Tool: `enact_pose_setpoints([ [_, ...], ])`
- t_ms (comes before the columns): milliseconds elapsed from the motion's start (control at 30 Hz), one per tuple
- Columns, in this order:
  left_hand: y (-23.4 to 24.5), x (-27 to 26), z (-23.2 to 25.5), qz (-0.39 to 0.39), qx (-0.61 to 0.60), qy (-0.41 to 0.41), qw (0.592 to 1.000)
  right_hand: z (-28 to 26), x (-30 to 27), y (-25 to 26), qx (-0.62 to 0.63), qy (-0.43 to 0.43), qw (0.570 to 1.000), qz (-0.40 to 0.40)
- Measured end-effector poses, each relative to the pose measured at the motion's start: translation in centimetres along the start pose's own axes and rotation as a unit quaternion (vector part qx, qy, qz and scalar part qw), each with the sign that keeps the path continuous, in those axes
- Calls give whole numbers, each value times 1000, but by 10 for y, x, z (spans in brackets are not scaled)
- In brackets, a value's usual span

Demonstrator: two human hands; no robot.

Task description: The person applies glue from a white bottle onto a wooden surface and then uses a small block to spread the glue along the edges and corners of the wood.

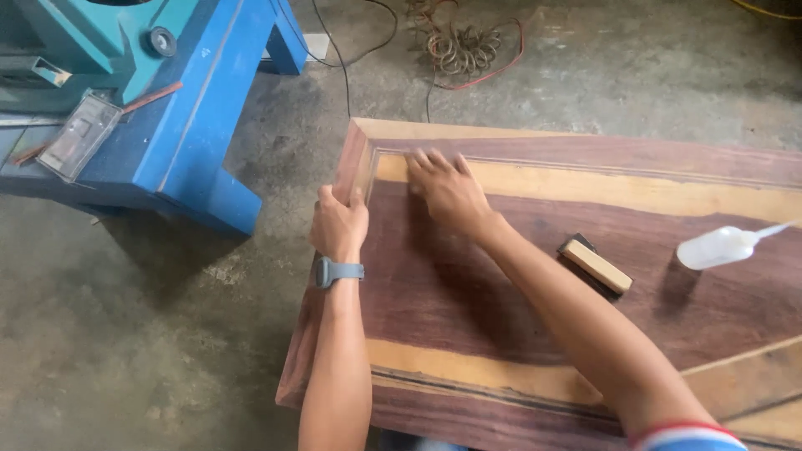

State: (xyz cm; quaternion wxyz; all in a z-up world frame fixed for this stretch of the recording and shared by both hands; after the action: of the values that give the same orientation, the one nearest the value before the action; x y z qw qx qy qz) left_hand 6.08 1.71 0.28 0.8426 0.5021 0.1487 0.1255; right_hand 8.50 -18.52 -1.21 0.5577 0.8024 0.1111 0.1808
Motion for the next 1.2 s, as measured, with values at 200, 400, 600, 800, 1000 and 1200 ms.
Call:
enact_pose_setpoints([
  [200,1,3,-2,14,-9,4,1000,10,31,-20,4,-37,999,12],
  [400,-7,6,-5,4,1,15,1000,-5,7,-7,-1,15,999,37],
  [600,0,4,-5,-1,-2,3,1000,0,40,-6,16,-17,1000,12],
  [800,-3,3,-2,2,-6,9,1000,-16,10,5,-23,-20,999,39],
  [1000,-2,7,-8,4,-17,4,1000,7,61,-16,-17,-45,999,9],
  [1200,-4,6,-4,-2,-9,3,1000,1,15,-7,26,1,1000,-1],
])
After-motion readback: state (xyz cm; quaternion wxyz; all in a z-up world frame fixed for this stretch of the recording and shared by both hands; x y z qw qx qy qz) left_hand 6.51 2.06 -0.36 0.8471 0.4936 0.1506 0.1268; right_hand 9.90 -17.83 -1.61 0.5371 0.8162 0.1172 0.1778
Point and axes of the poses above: each hand's wrist, its own x-axis towards the middle knuckle, its own y-axis out of the back of the hand, z = x × y, the point moved 7 cm from there along x, towards the middle knuckle, and after that the axes turned 10 degrees about x, right-handed, at the moved point
